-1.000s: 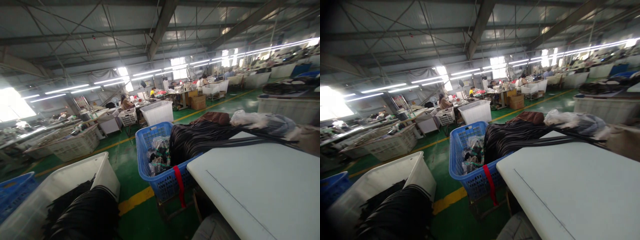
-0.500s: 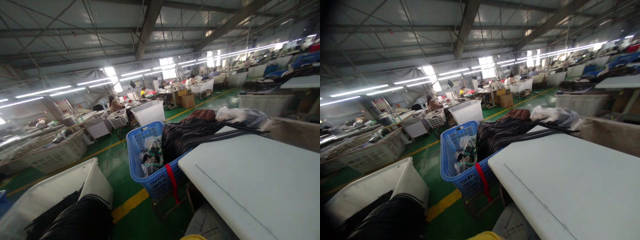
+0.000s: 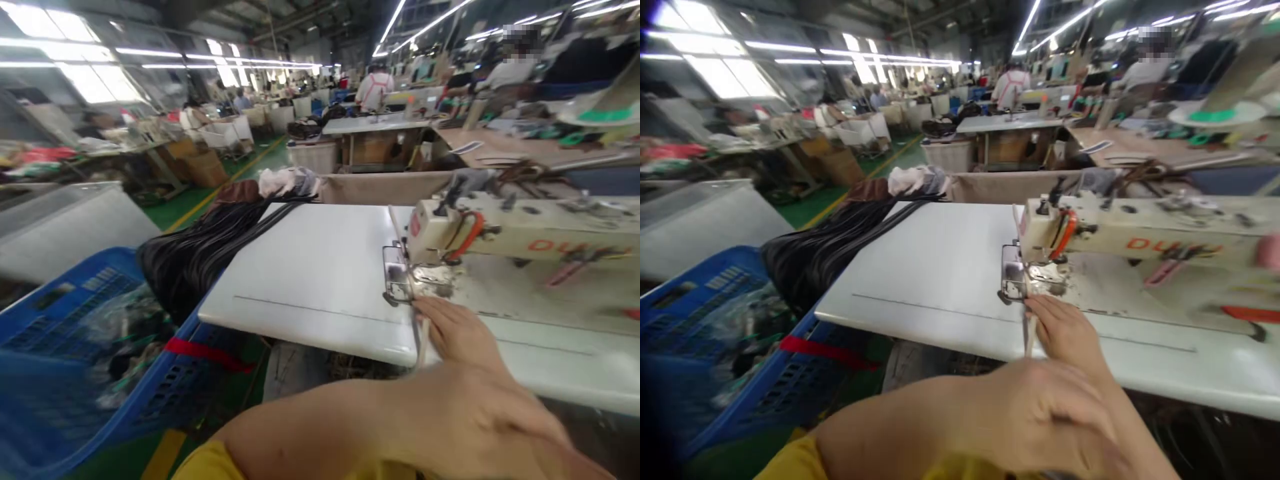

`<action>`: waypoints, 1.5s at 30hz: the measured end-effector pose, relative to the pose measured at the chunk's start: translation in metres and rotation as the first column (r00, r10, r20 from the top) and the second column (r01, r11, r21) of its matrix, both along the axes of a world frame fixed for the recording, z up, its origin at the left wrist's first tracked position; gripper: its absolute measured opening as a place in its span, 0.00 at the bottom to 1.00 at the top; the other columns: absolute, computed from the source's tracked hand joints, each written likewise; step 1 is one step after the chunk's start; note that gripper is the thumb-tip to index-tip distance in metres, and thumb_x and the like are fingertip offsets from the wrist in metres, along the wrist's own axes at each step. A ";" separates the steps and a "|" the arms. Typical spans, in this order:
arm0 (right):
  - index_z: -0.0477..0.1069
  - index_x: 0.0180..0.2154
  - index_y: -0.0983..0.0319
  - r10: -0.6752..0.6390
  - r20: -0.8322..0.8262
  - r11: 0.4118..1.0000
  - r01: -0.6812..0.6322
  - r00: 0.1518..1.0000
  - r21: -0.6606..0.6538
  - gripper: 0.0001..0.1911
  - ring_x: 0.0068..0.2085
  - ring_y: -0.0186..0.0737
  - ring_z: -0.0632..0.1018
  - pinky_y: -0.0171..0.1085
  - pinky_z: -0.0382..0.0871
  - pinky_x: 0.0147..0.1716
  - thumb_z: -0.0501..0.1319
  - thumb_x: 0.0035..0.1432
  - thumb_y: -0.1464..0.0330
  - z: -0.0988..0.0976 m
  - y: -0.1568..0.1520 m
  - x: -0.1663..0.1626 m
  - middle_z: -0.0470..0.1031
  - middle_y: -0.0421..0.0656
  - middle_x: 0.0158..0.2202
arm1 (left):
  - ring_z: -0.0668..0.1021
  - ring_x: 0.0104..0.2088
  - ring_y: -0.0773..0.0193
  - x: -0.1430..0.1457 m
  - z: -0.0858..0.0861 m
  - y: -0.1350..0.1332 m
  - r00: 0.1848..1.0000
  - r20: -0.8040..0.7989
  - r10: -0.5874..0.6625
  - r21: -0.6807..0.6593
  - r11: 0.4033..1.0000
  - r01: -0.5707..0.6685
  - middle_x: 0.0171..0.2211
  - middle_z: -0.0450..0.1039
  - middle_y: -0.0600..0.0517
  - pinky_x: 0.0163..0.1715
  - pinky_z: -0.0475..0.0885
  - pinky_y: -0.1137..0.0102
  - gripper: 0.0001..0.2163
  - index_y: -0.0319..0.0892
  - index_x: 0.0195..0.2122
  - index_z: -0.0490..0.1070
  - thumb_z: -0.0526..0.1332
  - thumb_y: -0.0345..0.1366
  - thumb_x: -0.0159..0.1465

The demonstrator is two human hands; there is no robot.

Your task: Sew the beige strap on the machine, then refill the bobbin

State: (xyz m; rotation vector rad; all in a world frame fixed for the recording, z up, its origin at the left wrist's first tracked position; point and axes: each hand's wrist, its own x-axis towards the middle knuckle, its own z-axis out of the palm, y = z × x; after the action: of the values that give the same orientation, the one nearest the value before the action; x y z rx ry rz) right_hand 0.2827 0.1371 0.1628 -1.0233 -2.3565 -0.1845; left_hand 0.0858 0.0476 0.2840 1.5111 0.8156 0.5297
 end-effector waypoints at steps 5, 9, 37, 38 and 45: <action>0.76 0.57 0.62 -0.018 -0.003 0.996 0.017 1.000 -0.087 0.18 0.58 0.51 0.77 0.50 0.72 0.56 0.51 0.75 0.69 0.009 -0.004 -0.015 0.76 0.48 0.58 | 0.74 0.48 0.56 -0.012 -0.049 0.025 0.901 0.132 0.414 0.234 0.870 -0.434 0.43 0.70 0.48 0.51 0.71 0.60 0.06 0.44 0.37 0.69 0.66 0.32 0.63; 0.76 0.57 0.62 -0.036 -0.029 0.995 0.033 0.999 -0.089 0.16 0.58 0.50 0.77 0.49 0.72 0.58 0.54 0.76 0.69 0.007 -0.006 -0.015 0.76 0.48 0.58 | 0.75 0.54 0.54 -0.016 -0.089 0.035 0.853 0.077 0.516 -0.135 0.853 -0.504 0.54 0.69 0.38 0.59 0.68 0.55 0.16 0.39 0.53 0.65 0.62 0.31 0.64; 0.72 0.62 0.63 -0.041 0.033 0.992 0.045 0.999 -0.114 0.18 0.66 0.53 0.69 0.54 0.73 0.60 0.53 0.78 0.67 0.007 -0.002 -0.014 0.70 0.50 0.64 | 0.78 0.34 0.60 -0.009 -0.060 0.009 0.996 0.065 -0.063 -0.184 0.980 0.074 0.32 0.74 0.49 0.38 0.72 0.68 0.10 0.39 0.39 0.77 0.57 0.36 0.65; 0.71 0.63 0.63 -0.046 0.048 0.992 0.052 0.998 -0.114 0.19 0.67 0.54 0.68 0.54 0.72 0.60 0.53 0.77 0.67 0.007 -0.001 -0.014 0.69 0.51 0.65 | 0.79 0.36 0.59 -0.012 -0.060 0.008 0.994 0.043 -0.097 -0.130 0.986 0.102 0.34 0.75 0.48 0.40 0.73 0.67 0.11 0.39 0.38 0.78 0.57 0.37 0.65; 0.73 0.62 0.62 -0.059 0.028 0.991 0.062 0.998 -0.115 0.18 0.66 0.52 0.69 0.53 0.72 0.61 0.54 0.77 0.69 0.008 -0.003 -0.016 0.70 0.50 0.64 | 0.79 0.42 0.55 -0.032 -0.087 -0.003 0.981 -0.074 -0.180 -0.022 0.984 0.179 0.40 0.77 0.46 0.47 0.72 0.66 0.14 0.42 0.44 0.84 0.62 0.41 0.65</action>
State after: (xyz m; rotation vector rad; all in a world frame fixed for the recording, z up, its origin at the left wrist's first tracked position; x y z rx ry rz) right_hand 0.2670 0.1338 0.1708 -1.1548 -2.3833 -0.0847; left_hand 0.0539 0.0441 0.1974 1.5810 0.7312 0.3338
